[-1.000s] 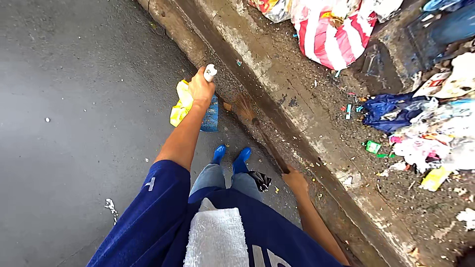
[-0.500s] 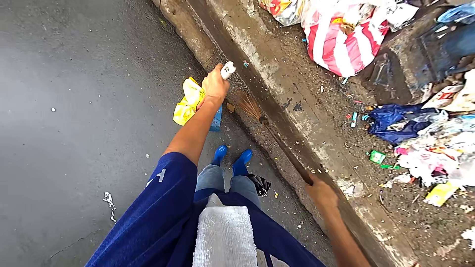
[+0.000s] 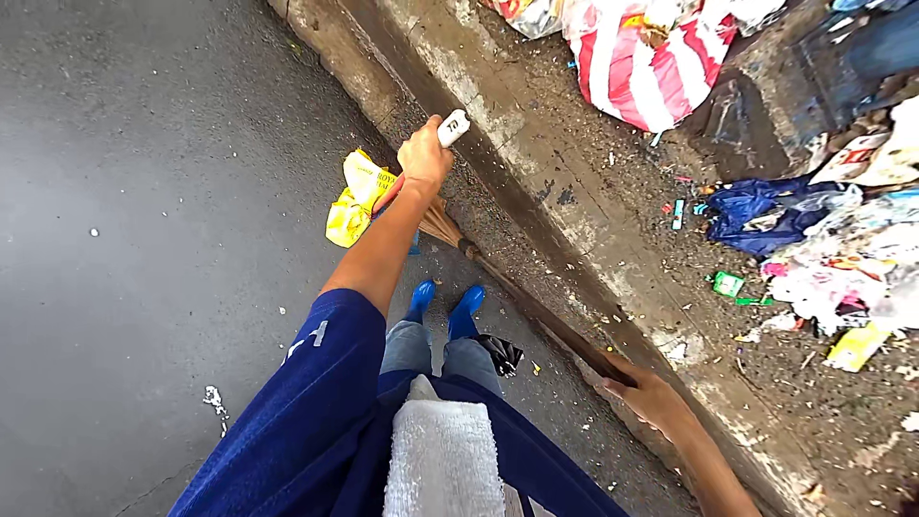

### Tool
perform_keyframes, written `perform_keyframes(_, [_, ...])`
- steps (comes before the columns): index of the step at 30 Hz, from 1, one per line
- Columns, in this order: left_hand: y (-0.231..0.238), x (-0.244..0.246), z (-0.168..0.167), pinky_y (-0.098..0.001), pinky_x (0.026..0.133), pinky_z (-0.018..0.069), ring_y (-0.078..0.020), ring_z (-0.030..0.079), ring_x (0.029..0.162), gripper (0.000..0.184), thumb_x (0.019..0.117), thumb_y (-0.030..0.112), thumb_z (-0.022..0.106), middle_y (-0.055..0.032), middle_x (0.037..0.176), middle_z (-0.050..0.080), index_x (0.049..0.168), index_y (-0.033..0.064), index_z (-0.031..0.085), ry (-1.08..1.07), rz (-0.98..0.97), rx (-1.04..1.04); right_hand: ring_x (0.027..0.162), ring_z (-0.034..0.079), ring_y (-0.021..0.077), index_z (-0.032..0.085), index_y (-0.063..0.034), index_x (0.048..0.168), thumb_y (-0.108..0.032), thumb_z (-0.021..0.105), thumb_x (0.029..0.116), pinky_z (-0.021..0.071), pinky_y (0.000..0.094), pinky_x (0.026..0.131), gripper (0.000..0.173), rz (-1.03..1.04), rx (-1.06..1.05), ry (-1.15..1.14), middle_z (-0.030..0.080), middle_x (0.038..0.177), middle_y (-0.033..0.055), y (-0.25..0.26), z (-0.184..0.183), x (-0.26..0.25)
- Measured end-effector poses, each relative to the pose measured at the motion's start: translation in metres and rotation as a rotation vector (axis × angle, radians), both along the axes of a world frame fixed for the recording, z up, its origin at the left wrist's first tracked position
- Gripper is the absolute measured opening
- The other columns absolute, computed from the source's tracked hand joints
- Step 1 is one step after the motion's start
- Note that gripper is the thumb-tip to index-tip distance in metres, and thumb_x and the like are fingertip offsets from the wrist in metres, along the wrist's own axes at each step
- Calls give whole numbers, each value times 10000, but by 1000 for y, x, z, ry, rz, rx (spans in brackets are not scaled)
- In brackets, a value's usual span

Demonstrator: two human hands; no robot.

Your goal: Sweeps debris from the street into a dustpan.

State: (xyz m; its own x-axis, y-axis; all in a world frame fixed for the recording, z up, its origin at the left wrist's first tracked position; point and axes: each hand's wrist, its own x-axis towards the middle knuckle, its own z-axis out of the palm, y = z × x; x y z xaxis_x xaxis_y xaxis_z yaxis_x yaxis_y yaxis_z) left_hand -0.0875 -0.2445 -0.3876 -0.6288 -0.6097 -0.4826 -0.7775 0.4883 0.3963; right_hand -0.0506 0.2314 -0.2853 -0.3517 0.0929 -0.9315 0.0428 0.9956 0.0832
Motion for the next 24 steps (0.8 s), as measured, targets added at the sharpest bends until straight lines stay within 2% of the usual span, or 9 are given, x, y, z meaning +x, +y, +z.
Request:
perform_keyframes(2, [-2,-1,-1,-635,946,487,-392,655,1182,490,926,177,619,-177,1258,694,1414,154,578,-4,2,-8,1172,645,482,451,-300,1580,-270,625,1047,458,710,965,561,53,56,79,655,1347,245,-8,-3,3])
perform_keyframes(3, [-2,-2,-2,-638,950,486,-395,654,1185,489,932,181,620,-177,1263,694,1418,153,575,-3,1,-11,1210,624,504,439,-274,1589,-267,606,1052,441,728,990,563,69,78,111,650,1346,263,-16,-13,7])
perform_keyframes(7, [3,-4,0,-637,963,485,-398,650,1195,492,938,152,609,-182,1269,691,1429,157,572,-3,-3,0,1234,623,469,429,-217,1582,-238,533,1038,484,678,969,555,133,182,99,636,1358,261,-67,-90,23])
perform_keyframes(9, [4,-5,0,-632,953,491,-396,658,1178,472,937,151,611,-182,1254,698,1408,157,587,0,-5,-5,1264,617,438,421,-242,1590,-232,525,1036,486,653,988,563,187,161,16,628,1389,233,-78,-109,28])
perform_keyframes(12, [10,-3,-2,-635,947,492,-401,658,1175,461,940,164,612,-180,1249,699,1400,151,588,-2,-35,-4,1270,613,440,381,-263,1615,-247,559,1046,464,659,1027,597,163,52,-25,629,1397,223,-52,-95,26])
perform_keyframes(14, [9,-3,-3,-641,945,488,-399,656,1179,473,940,180,616,-178,1252,698,1410,155,580,-1,-35,-9,1237,614,468,421,-262,1597,-262,600,1045,456,686,1009,580,75,-15,-23,627,1388,239,-27,-75,15])
perform_keyframes(18, [6,-5,-4,-652,939,487,-410,659,1166,464,933,202,625,-190,1237,700,1392,144,588,11,-32,-23,1183,635,445,464,-327,1568,-297,639,1039,470,675,959,558,4,-16,5,626,1396,212,4,-37,-4])
perform_keyframes(21, [2,1,-4,-665,970,473,-419,639,1207,500,955,242,619,-196,1291,679,1444,157,563,-1,-9,-44,1279,585,482,443,-285,1584,-300,589,1056,424,707,1032,548,55,12,35,612,1414,239,-22,-23,1])
perform_keyframes(24, [-10,26,3,-683,1000,458,-461,608,1234,557,976,358,631,-250,1330,641,1450,77,547,-15,-38,-108,1248,603,501,448,-195,1566,-281,508,1060,455,708,991,516,23,-5,-1,629,1353,284,-91,-37,31])
